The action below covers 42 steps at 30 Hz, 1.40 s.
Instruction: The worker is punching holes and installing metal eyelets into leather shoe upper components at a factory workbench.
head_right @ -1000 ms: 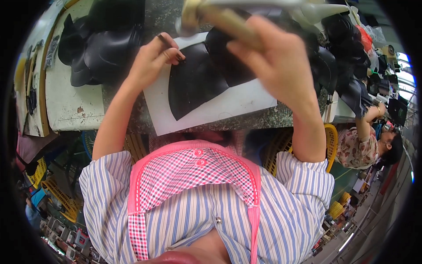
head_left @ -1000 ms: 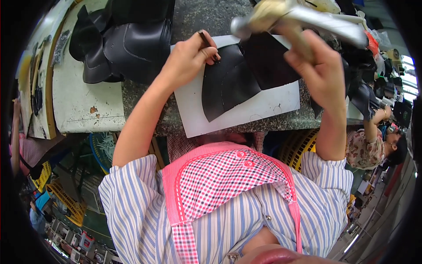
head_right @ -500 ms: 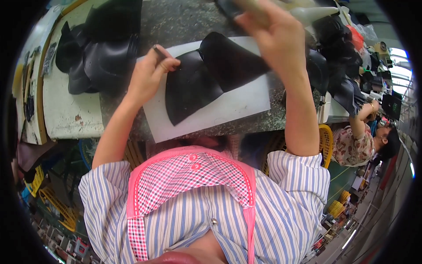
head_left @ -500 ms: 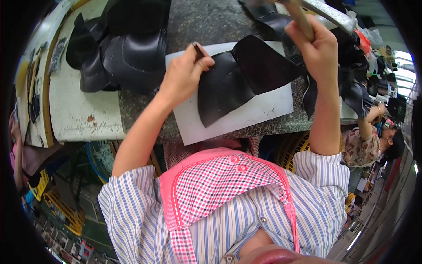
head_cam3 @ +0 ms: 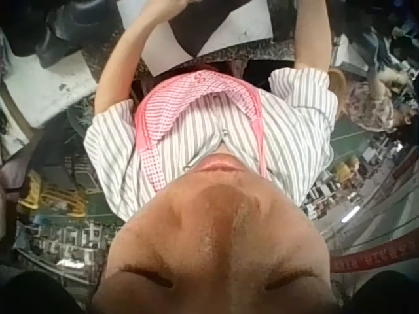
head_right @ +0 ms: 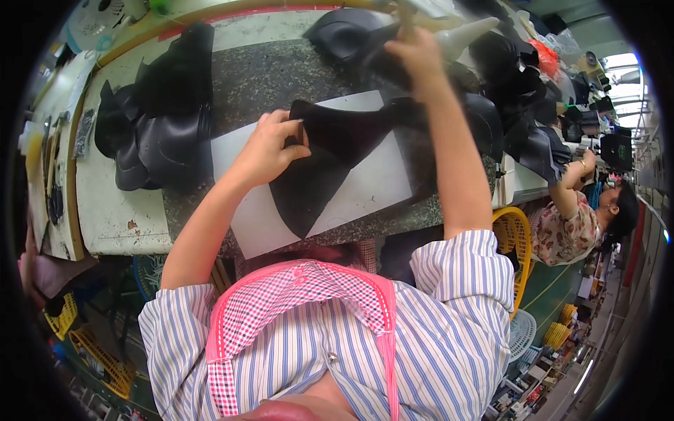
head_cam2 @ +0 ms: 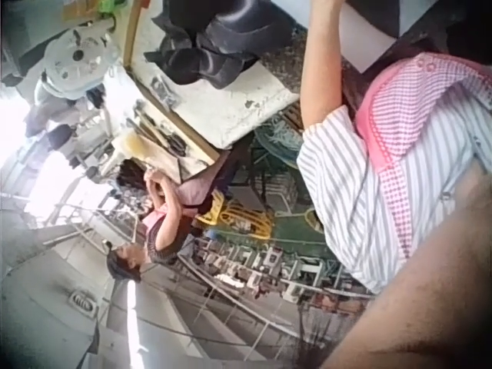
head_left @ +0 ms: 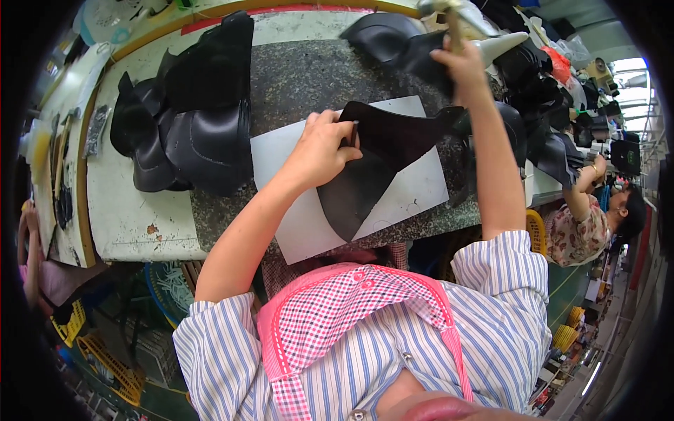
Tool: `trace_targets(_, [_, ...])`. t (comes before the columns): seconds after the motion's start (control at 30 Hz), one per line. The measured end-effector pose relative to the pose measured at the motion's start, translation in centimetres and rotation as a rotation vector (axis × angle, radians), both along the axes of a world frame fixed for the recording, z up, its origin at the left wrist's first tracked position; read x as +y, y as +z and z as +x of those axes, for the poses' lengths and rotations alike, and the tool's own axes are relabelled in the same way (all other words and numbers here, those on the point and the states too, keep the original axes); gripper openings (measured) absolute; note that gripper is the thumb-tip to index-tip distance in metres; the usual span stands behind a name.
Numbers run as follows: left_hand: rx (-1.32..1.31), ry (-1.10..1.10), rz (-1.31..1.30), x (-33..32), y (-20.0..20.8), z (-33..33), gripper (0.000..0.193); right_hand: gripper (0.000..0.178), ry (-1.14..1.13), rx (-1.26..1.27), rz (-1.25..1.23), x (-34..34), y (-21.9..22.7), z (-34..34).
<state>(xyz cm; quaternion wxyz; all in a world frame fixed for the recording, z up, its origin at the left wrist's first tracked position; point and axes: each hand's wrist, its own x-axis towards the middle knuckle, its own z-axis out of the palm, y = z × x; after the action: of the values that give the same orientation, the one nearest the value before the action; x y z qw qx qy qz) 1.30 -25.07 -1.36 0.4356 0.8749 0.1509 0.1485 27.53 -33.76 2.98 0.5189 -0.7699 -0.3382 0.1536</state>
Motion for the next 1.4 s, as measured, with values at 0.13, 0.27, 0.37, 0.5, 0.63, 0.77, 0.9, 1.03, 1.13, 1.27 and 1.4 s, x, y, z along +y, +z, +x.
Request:
trace_targets(0.13, [-0.03,-0.087,-0.034,1.0,0.0,-0.7,0.01,0.023,0.05,-0.316,0.225,-2.1,5.7,2.3])
trace_targets(0.27, [-0.153,-0.02,-0.054,6.0,6.8,-3.3,0.008,0.018,0.154,-0.331,0.234,-6.8,12.5,-3.8])
trace_targets(0.37, [-0.002,0.127,-0.472,15.1,7.4,-6.6,0.011,0.017,0.376,-0.157,0.313,-7.7,11.5,-5.5])
trace_targets(0.5, [-0.189,0.31,0.599,17.4,6.7,-10.1,0.011,0.024,0.741,0.052,0.304,-5.9,6.4,-7.5])
trace_targets(0.63, [-0.301,0.322,0.788,6.5,7.6,-5.3,0.008,0.022,0.535,0.171,-0.281,-5.1,3.8,-9.5])
trace_targets(0.77, [-0.262,0.494,0.708,10.6,3.3,-5.0,0.013,0.017,0.634,0.012,-0.281,-3.6,1.1,-8.8])
trace_targets(0.9, [-0.341,0.655,0.889,14.1,3.4,-5.3,0.018,0.023,0.635,-0.109,-0.237,-3.4,0.9,-8.0])
trace_targets(1.03, [-0.47,0.457,0.45,7.2,5.2,-3.7,0.016,0.024,0.622,-0.326,-0.139,-4.9,2.3,-6.5])
trace_targets(1.13, [-0.239,0.227,0.061,2.3,2.5,-3.6,0.014,0.021,0.553,-0.554,-0.056,-5.9,6.1,-9.0])
trace_targets(1.27, [-0.166,0.266,0.001,-0.5,-1.1,-4.4,0.012,0.018,0.439,-0.394,-0.291,-7.6,7.2,-13.6])
trace_targets(1.4, [-0.201,0.324,-0.17,-0.7,-1.6,-4.3,0.01,0.014,0.471,-0.349,-0.584,-8.2,3.1,-15.9])
